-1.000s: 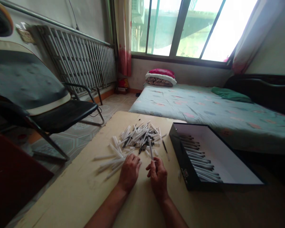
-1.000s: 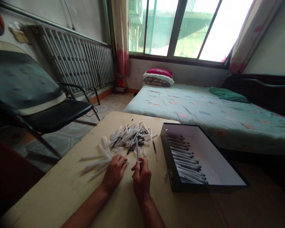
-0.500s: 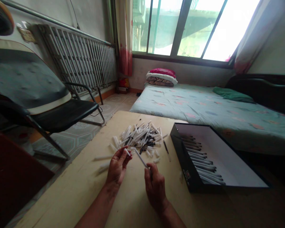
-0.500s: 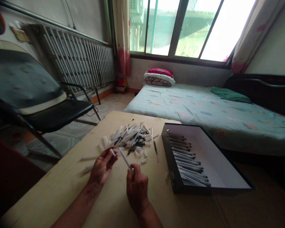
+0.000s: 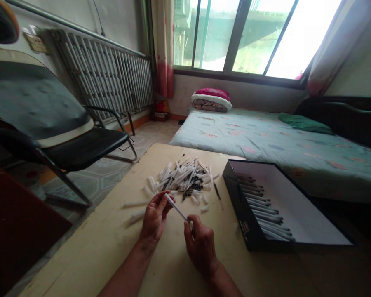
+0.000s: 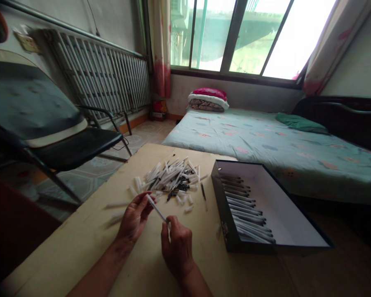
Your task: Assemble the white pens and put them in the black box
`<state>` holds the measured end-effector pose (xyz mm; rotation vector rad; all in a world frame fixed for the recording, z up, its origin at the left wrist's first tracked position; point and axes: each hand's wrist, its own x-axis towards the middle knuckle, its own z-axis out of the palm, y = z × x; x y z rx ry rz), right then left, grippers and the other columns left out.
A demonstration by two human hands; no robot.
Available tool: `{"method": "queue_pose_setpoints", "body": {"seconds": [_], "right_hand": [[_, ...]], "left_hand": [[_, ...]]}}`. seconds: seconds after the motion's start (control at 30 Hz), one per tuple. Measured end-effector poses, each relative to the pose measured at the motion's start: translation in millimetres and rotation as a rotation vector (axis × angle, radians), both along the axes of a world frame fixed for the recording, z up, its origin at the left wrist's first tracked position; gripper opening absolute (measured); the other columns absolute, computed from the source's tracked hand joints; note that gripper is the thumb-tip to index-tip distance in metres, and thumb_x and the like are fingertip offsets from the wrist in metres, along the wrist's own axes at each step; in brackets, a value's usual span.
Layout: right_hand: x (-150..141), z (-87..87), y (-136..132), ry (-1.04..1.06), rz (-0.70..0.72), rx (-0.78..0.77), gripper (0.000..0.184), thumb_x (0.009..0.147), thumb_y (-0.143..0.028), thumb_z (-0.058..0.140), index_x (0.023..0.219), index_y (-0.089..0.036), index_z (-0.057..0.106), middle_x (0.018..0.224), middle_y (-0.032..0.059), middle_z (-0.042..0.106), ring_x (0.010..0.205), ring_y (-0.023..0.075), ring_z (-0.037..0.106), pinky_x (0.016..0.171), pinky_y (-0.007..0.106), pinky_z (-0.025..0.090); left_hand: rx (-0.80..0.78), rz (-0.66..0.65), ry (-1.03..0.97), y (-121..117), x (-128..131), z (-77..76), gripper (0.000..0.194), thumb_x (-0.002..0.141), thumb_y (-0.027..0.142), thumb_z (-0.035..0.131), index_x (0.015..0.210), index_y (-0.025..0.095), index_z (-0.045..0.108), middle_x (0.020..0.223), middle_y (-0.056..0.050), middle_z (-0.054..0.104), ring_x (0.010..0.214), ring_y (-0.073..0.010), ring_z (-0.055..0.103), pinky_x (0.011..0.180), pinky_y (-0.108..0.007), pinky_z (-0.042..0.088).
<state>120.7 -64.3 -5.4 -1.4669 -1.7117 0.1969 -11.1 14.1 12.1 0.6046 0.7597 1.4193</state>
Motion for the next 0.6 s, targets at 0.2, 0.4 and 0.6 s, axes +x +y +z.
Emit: {"method": "queue_pose_setpoints", "body": {"seconds": [0.2,0.4,0.6], "right_hand": [[0,2.4,1,-0.08,0.028,0.0,0.019,0.091,-0.022,0.036,0.088,-0.017,0.053,0.06,-0.0004,0.058,0.051,0.0116,0.056,0.051,0.02,0.032],[-4,6.2,0,-0.212,-0.002,-0.015,0.023,0.091,-0.021,0.034,0.077,-0.018,0.051,0.06,0.0018,0.058,0.052,0.0134,0.057,0.051,0.021,0.03],[-12,7.8,-2,0.013,0.025,-0.09,0.026,0.093,-0.024,0.032,0.075,-0.019,0.049,0.057,0.0002,0.056,0.05,0.0126,0.054,0.05,0.022,0.03]], "left_hand": [[0.08,-0.056,0.082,-7,7,0.9,0.021,0.075,0.031,0.064,0.089,0.017,0.056,0.081,-0.004,0.07,0.077,-0.0169,0.066,0.076,-0.033,0.051],[0.104,-0.145,0.144,-14,13,1.7,0.021,0.078,0.035,0.06,0.089,0.019,0.053,0.077,-0.004,0.07,0.073,-0.0176,0.067,0.077,-0.035,0.049],[0.119,-0.131,0.152,-14,15,2.3,0.022,0.077,0.034,0.06,0.091,0.017,0.057,0.071,-0.002,0.069,0.067,-0.0155,0.065,0.071,-0.031,0.05]]}}
